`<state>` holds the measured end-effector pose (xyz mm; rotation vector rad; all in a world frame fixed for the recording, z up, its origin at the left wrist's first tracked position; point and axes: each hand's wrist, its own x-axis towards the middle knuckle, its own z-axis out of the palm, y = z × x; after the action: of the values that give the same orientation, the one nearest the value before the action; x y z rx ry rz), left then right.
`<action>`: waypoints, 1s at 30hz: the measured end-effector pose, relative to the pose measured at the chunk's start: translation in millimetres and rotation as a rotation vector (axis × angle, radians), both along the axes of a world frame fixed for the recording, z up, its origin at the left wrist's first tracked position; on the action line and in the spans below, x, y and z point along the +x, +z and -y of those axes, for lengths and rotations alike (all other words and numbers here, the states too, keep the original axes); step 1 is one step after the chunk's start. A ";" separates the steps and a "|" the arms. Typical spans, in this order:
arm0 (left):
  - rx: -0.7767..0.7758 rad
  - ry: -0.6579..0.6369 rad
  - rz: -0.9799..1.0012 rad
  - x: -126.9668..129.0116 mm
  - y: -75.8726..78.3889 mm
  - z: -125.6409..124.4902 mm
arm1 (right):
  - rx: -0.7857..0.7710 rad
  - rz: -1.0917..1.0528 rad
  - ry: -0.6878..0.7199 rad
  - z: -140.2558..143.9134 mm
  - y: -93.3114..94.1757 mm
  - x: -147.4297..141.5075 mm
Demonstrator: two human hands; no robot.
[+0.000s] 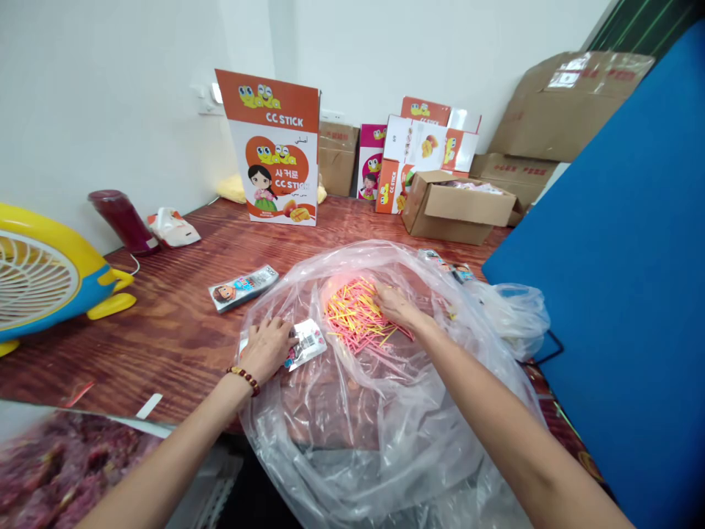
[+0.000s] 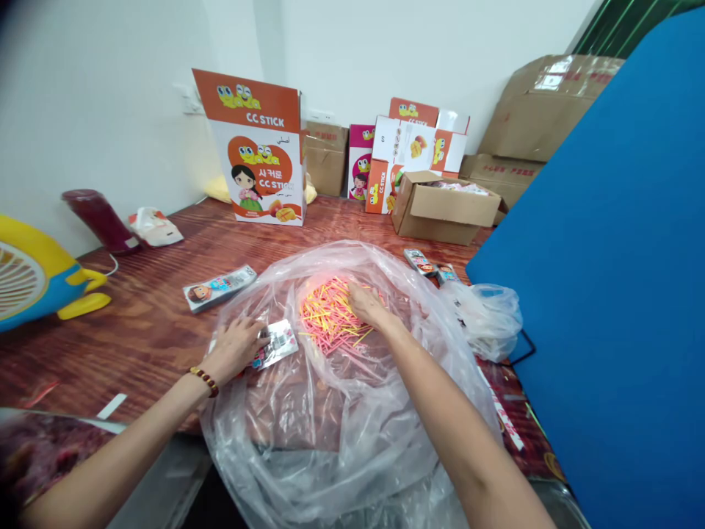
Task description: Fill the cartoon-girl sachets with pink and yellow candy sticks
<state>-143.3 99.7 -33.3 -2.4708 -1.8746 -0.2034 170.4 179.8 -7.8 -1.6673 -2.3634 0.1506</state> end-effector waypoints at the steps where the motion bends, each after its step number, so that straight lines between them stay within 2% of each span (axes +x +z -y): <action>1: -0.003 0.001 0.015 -0.3 -2.8 0.2 | -0.015 -0.017 -0.003 -0.2 -2.2 0.3; 7: 0.050 -0.046 0.142 -4.4 -11.4 -0.7 | -0.065 -0.119 -0.009 -2.8 -8.9 -2.0; 14: 0.038 -0.059 0.285 -2.1 -15.5 1.8 | -0.040 -0.306 -0.028 -3.3 0.9 -8.6; 18: 0.071 -0.082 0.327 -1.7 -14.2 3.1 | -0.049 -0.494 -0.030 15.1 -2.9 -10.6; 21: 0.105 -0.068 0.291 0.2 -12.5 1.2 | -0.192 -0.655 -0.067 38.5 -18.0 -11.1; 23: 0.086 -0.036 0.280 1.5 -11.6 -2.4 | -0.294 -0.620 -0.141 52.9 -29.3 -10.6; 25: 0.044 -0.013 0.294 1.8 -10.3 -7.5 | -0.327 -0.551 -0.199 62.6 -36.7 -9.0; 30: -0.050 0.008 0.345 -3.8 -1.3 -19.5 | -0.195 -0.558 -0.226 69.3 -33.1 -2.0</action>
<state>-147.1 119.2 -34.6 -2.5965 -2.0299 -0.6272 168.4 110.5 -41.0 -1.6822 -1.7814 0.7202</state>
